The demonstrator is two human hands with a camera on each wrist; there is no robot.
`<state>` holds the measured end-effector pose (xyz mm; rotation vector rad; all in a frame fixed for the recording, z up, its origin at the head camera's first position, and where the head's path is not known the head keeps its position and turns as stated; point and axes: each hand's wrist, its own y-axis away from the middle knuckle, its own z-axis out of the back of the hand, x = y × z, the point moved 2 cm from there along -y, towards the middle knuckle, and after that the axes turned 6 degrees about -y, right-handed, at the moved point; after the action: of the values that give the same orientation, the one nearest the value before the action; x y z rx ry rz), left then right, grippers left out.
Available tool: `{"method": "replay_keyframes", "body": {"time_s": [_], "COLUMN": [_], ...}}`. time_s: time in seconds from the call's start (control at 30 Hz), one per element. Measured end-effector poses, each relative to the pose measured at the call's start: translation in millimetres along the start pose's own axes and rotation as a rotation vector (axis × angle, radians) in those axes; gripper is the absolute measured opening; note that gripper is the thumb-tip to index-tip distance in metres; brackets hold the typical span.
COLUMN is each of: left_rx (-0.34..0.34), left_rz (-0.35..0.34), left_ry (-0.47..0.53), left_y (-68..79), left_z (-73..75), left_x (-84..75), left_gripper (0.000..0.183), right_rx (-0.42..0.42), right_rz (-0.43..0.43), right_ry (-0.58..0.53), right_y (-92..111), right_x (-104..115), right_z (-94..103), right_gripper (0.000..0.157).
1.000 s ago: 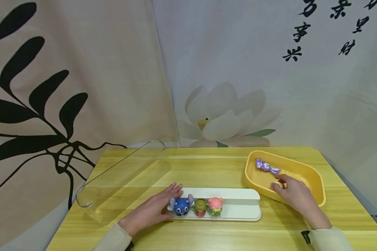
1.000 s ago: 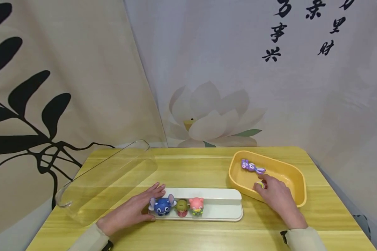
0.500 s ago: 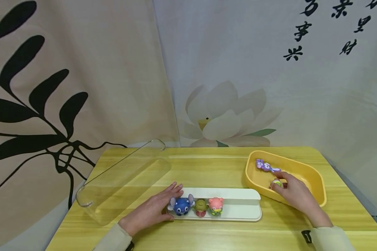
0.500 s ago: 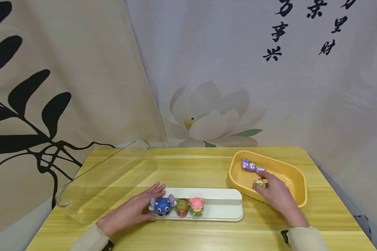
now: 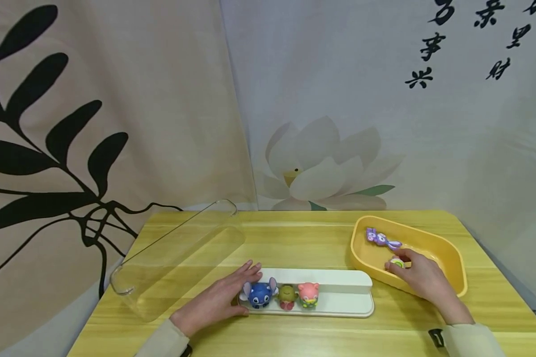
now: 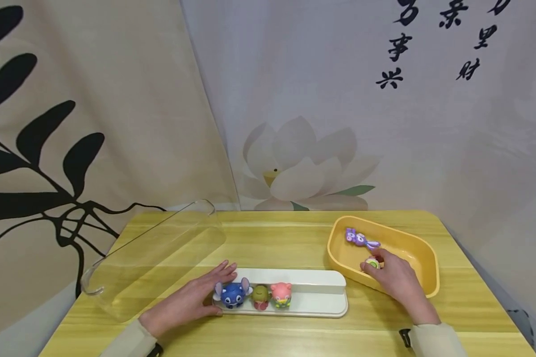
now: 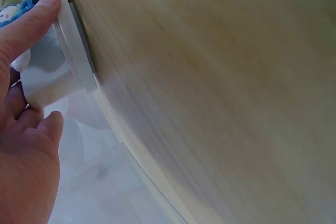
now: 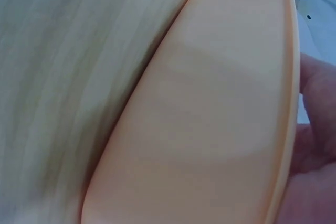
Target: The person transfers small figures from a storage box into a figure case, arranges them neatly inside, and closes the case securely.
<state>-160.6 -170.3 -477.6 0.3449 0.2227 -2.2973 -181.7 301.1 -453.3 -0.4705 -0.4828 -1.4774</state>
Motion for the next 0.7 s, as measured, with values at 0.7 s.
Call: {"method": "replay_keyframes", "body": {"time_s": [0.7], "left_rx": [0.004], "left_rz": [0.013], "left_ry": [-0.006], "left_y": [0.0], "left_z": [-0.2], "left_x": [-1.5], "left_gripper": [0.085], "right_rx": [-0.238], "right_rz": [0.094], "right_ry": [-0.124], "right_y": [11], "right_x": [17], "right_z": [19.6], "right_gripper": [0.046]}}
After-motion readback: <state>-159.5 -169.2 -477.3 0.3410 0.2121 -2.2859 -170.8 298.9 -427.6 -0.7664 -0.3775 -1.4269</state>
